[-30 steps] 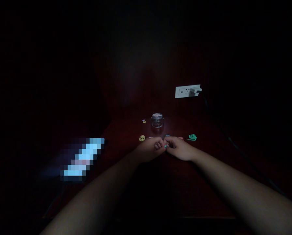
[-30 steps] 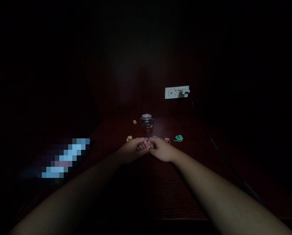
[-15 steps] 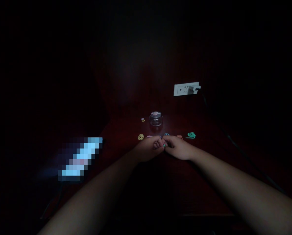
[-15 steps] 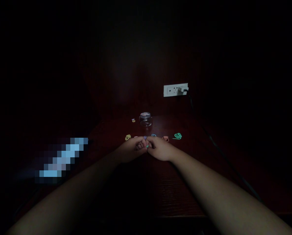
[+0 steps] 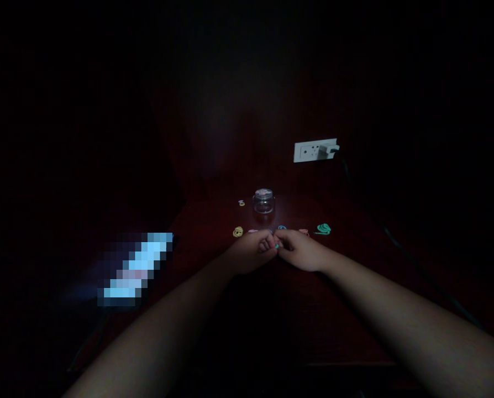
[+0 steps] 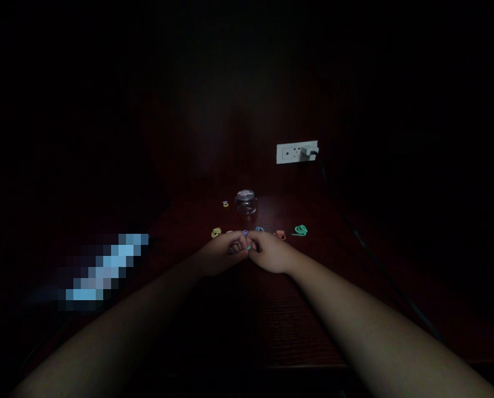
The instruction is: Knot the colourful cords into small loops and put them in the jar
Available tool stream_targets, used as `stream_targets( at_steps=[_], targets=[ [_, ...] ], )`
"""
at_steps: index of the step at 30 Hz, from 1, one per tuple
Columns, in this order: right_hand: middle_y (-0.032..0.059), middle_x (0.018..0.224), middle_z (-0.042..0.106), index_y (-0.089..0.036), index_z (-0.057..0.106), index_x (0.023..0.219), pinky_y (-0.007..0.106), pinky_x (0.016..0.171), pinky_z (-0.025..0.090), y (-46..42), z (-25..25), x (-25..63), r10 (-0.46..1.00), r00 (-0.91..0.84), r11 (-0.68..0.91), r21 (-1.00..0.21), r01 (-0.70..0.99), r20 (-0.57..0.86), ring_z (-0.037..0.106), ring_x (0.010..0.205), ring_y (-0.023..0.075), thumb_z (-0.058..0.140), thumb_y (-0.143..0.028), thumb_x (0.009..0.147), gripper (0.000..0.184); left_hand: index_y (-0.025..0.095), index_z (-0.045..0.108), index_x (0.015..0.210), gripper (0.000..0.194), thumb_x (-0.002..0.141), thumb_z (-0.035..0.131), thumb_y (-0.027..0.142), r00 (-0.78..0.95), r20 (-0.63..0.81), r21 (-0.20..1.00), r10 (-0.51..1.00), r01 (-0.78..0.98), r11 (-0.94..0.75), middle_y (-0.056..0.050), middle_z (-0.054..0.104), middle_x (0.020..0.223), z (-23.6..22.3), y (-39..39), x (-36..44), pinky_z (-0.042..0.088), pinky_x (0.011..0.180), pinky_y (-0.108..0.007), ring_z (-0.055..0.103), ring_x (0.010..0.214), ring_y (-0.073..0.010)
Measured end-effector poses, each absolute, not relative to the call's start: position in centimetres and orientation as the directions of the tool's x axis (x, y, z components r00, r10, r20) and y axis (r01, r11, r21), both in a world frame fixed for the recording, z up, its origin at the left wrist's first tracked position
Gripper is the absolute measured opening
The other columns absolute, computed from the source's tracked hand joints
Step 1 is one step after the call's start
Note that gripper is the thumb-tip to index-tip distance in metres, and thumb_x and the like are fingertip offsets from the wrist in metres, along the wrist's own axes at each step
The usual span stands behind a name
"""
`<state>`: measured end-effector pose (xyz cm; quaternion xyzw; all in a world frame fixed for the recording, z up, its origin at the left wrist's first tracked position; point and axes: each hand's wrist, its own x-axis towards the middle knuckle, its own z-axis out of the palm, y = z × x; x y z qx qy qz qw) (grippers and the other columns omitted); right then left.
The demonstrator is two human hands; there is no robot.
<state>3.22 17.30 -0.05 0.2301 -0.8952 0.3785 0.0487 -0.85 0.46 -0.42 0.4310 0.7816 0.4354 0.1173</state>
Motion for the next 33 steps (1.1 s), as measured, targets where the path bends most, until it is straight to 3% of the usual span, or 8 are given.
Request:
stream_targets(
  at_steps=[16, 33],
  targets=[
    [-0.0030, 0.060, 0.048, -0.016, 0.048, 0.067, 0.020, 0.051, 0.030, 16.97, 0.09, 3.44, -0.321, -0.911, 0.677, -0.609, -0.412, 0.260, 0.041, 0.054, 0.0084, 0.046, -0.012, 0.067, 0.005, 0.015, 0.047, 0.079, 0.009, 0.079, 0.049, 0.024, -0.590, 0.209, 0.761, 0.780, 0.598, 0.249, 0.002, 0.050, 0.070, -0.22, 0.49, -0.59, 0.037, 0.055, -0.020, 0.043, 0.059, -0.0076],
    [-0.0016, 0.064, 0.052, -0.016, 0.050, 0.073, 0.021, 0.052, 0.032, 17.12, 0.08, 3.57, -0.366, -0.895, 0.680, -0.583, -0.445, 0.256, 0.044, 0.057, 0.0093, 0.046, -0.012, 0.069, 0.007, 0.016, 0.047, 0.079, 0.008, 0.079, 0.049, 0.023, -0.601, 0.201, 0.739, 0.774, 0.611, 0.283, 0.001, 0.053, 0.073, 0.10, 0.38, -0.11, 0.039, 0.057, -0.021, 0.047, 0.062, -0.0087]
  ],
)
